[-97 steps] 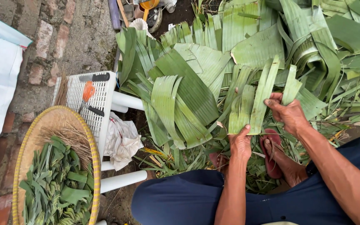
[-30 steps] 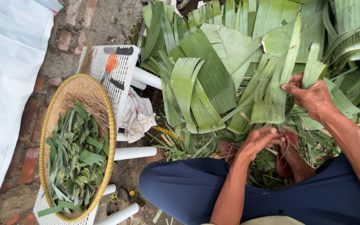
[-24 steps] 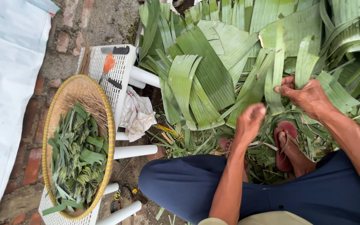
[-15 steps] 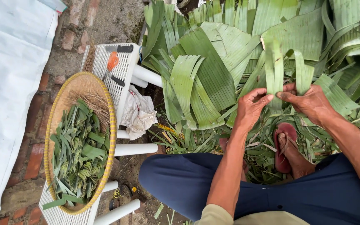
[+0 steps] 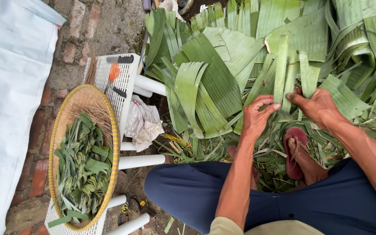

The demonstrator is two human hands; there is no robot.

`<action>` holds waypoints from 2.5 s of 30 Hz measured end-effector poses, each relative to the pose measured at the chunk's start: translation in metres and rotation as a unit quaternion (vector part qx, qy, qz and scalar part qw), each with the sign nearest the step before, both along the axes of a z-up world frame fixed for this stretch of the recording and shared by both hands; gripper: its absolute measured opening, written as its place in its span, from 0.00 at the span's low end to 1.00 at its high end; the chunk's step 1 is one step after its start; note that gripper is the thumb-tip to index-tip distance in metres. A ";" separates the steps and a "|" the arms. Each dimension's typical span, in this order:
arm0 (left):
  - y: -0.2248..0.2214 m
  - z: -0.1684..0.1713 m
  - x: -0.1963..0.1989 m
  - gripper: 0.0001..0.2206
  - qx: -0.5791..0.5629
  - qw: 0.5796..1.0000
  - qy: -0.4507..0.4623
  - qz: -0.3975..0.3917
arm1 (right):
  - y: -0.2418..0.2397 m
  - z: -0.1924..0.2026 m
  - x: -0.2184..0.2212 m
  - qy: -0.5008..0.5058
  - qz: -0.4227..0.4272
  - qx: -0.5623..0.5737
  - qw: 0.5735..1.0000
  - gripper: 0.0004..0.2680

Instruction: Tearing banana leaves into thin strips by hand and collecting them.

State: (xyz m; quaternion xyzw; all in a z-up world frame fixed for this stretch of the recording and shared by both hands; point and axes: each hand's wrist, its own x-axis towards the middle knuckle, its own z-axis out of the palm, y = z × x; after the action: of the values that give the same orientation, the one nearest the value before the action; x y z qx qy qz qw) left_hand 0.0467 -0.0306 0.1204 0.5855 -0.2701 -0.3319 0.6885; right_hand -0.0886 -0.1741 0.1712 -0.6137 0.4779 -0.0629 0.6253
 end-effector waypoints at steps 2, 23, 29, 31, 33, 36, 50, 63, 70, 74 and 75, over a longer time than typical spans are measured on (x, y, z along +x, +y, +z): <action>0.006 0.014 0.000 0.09 0.001 1.000 0.012 -0.017 | -0.016 -0.016 0.000 0.033 -0.009 0.018 0.999 0.19; -0.038 0.059 -0.002 0.11 -0.077 0.984 0.144 0.072 | 0.018 -0.074 0.000 -0.015 -0.011 0.164 0.986 0.21; 0.003 0.028 -0.020 0.23 0.144 0.955 0.085 0.247 | 0.005 -0.085 0.001 -0.076 -0.050 0.203 0.975 0.07; 0.031 -0.007 -0.034 0.38 0.017 0.846 0.530 -0.058 | 0.002 -0.093 0.001 -0.070 -0.040 0.183 0.980 0.13; 0.032 -0.050 -0.040 0.40 0.051 0.801 0.595 -0.033 | 0.008 -0.083 0.004 -0.078 -0.029 0.174 0.981 0.14; 0.016 -0.074 -0.041 0.44 0.093 0.751 0.653 0.027 | 0.013 -0.069 0.000 -0.076 0.012 0.152 0.985 0.20; 0.005 -0.087 -0.063 0.15 0.017 0.818 0.483 0.312 | 0.024 -0.054 0.010 -0.120 -0.085 0.232 0.962 0.10; 0.011 -0.045 -0.075 0.10 0.001 0.883 0.362 0.298 | 0.034 -0.077 0.016 -0.083 -0.226 0.241 0.940 0.06; 0.030 -0.034 -0.057 0.14 0.008 0.881 0.362 0.305 | -0.038 -0.062 -0.010 -0.068 -0.366 0.221 0.901 0.06; 0.022 -0.038 -0.056 0.08 0.044 0.884 0.337 0.319 | -0.020 -0.044 0.000 -0.076 -0.239 0.212 0.945 0.01; 0.023 -0.051 -0.058 0.09 0.059 0.899 0.309 0.304 | -0.012 -0.055 0.001 -0.118 -0.217 0.231 0.941 0.01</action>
State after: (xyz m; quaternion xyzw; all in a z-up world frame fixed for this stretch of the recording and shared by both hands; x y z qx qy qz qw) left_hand -0.0116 -0.0073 0.0692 0.5468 0.1670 -0.2861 0.7690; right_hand -0.0878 -0.1863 0.1163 -0.3219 0.5234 -0.1574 0.7731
